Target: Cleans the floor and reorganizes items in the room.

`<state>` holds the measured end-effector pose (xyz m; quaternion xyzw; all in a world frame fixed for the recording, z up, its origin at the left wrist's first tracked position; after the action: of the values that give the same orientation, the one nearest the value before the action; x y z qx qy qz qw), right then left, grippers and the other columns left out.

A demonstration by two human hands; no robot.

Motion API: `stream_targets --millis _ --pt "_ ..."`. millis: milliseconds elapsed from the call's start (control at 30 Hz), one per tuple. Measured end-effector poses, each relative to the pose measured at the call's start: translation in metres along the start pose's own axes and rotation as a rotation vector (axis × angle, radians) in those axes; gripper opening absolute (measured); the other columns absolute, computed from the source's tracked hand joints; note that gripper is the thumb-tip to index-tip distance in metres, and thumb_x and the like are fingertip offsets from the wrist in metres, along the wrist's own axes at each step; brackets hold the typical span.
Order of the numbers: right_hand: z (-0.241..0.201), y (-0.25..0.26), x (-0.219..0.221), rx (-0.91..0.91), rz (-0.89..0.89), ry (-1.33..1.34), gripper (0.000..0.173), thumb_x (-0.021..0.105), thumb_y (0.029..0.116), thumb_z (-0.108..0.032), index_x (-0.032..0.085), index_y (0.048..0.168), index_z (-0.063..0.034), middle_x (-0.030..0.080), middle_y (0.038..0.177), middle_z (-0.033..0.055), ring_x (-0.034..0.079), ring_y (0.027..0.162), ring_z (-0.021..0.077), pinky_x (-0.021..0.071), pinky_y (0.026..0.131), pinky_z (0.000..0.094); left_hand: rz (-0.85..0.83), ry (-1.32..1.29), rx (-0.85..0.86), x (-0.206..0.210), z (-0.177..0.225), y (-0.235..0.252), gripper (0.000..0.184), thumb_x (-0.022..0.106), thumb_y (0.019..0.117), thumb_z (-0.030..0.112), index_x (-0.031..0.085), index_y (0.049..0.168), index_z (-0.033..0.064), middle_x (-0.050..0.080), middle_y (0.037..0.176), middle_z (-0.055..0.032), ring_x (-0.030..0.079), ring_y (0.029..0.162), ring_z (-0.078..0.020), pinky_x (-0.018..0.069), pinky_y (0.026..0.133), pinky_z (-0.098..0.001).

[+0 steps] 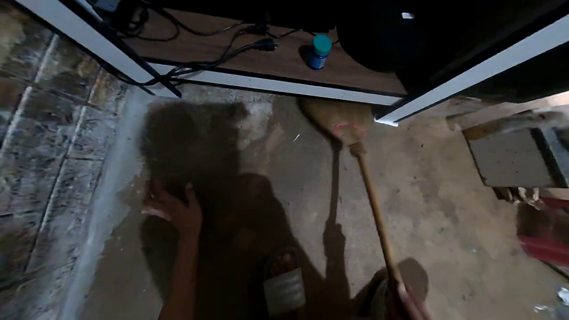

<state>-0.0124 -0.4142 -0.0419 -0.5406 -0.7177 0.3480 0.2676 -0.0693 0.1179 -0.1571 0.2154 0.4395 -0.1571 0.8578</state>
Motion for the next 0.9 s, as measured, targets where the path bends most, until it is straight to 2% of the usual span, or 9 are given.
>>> stream_targets --millis 67,167,267,333,433,533,633,767,900 --pt "-0.027 0.059 0.023 -0.090 0.035 0.129 0.032 0.029 0.1110 -0.039 0.047 0.111 -0.0129 0.047 0.056 -0.0095 0.043 0.041 -0.0002 0.0406 0.038 0.0171 0.040 0.044 -0.054 -0.006 -0.021 0.001 0.076 0.049 0.1032 0.046 0.030 0.158 -0.0039 0.021 0.162 -0.0353 0.016 0.150 -0.0552 0.0075 0.120 -0.0679" --pt "-0.100 0.167 0.069 -0.174 0.089 0.072 0.036 0.021 0.1137 -0.034 0.043 0.109 -0.0055 0.039 0.053 -0.0060 0.041 0.039 0.0042 0.0428 0.039 0.0204 0.136 0.091 -0.098 -0.006 -0.045 0.003 0.069 0.051 0.1039 0.038 0.034 0.155 -0.0050 0.024 0.160 -0.0381 0.023 0.148 -0.0569 0.0135 0.119 -0.0680" --pt "-0.159 0.247 0.117 -0.240 0.072 -0.027 0.034 0.025 0.1140 -0.033 0.044 0.107 -0.0055 0.038 0.057 -0.0047 0.041 0.042 0.0054 0.0439 0.043 0.0215 0.203 0.174 -0.073 0.000 -0.051 0.004 0.067 0.051 0.1042 0.040 0.036 0.157 0.0017 0.029 0.160 -0.0333 0.029 0.147 -0.0537 0.0183 0.116 -0.0704" --pt "-0.182 0.274 0.154 -0.244 0.065 -0.070 0.041 0.030 0.1126 -0.042 0.048 0.117 -0.0063 0.038 0.062 -0.0035 0.039 0.045 0.0068 0.0415 0.045 0.0231 0.213 0.154 -0.057 0.002 -0.050 0.003 0.067 0.050 0.1049 0.039 0.035 0.157 0.0005 0.026 0.161 -0.0341 0.028 0.147 -0.0538 0.0173 0.116 -0.0708" --pt "-0.191 0.294 0.226 -0.266 -0.008 -0.027 0.043 0.027 0.1124 -0.046 0.045 0.124 -0.0075 0.044 0.063 -0.0013 0.042 0.042 0.0070 0.0423 0.039 0.0233 0.176 0.177 -0.073 0.003 -0.047 0.004 0.069 0.047 0.1054 0.041 0.031 0.159 0.0006 0.025 0.162 -0.0328 0.027 0.149 -0.0518 0.0128 0.118 -0.0710" --pt "-0.188 0.296 0.287 -0.264 -0.042 -0.107 0.054 0.028 0.1120 -0.047 0.042 0.143 -0.0061 0.057 0.091 0.0116 0.054 0.059 0.0168 0.0500 0.053 0.0338 0.157 0.231 -0.077 0.009 -0.050 0.006 0.070 0.043 0.1056 0.045 0.031 0.160 0.0033 0.026 0.163 -0.0300 0.027 0.150 -0.0484 0.0124 0.119 -0.0703" --pt "-0.181 0.286 0.341 -0.245 -0.141 -0.186 0.049 0.030 0.1120 -0.046 0.045 0.135 -0.0061 0.053 0.082 0.0091 0.050 0.050 0.0142 0.0482 0.045 0.0303 0.126 0.257 -0.096 0.010 -0.054 0.007 0.069 0.041 0.1053 0.047 0.031 0.160 0.0060 0.025 0.164 -0.0280 0.027 0.151 -0.0471 0.0133 0.119 -0.0704" --pt "-0.180 0.267 0.392 -0.187 -0.422 -0.364 0.047 0.030 0.1124 -0.044 0.041 0.144 -0.0105 0.045 0.075 0.0034 0.043 0.050 0.0119 0.0425 0.046 0.0275 0.101 0.273 -0.115 0.012 -0.052 0.009 0.070 0.039 0.1051 0.049 0.030 0.161 0.0083 0.023 0.166 -0.0266 0.026 0.151 -0.0467 0.0143 0.118 -0.0721" --pt "-0.185 0.272 0.383 -0.223 -0.447 -0.583 0.049 0.032 0.1118 -0.045 0.041 0.146 -0.0122 0.050 0.078 0.0062 0.047 0.050 0.0130 0.0448 0.045 0.0289 0.045 0.241 -0.136 0.010 -0.047 0.009 0.070 0.040 0.1049 0.046 0.026 0.162 0.0085 0.015 0.169 -0.0235 0.020 0.154 -0.0457 0.0123 0.118 -0.0740"
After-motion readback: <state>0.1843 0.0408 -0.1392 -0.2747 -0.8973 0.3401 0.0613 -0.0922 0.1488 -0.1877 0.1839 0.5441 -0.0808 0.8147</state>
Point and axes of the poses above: each hand's wrist, its own y-axis towards the middle knuckle, its own x-axis out of the palm, z = x × y, the point moved 6 cm from there along y, towards the middle knuckle
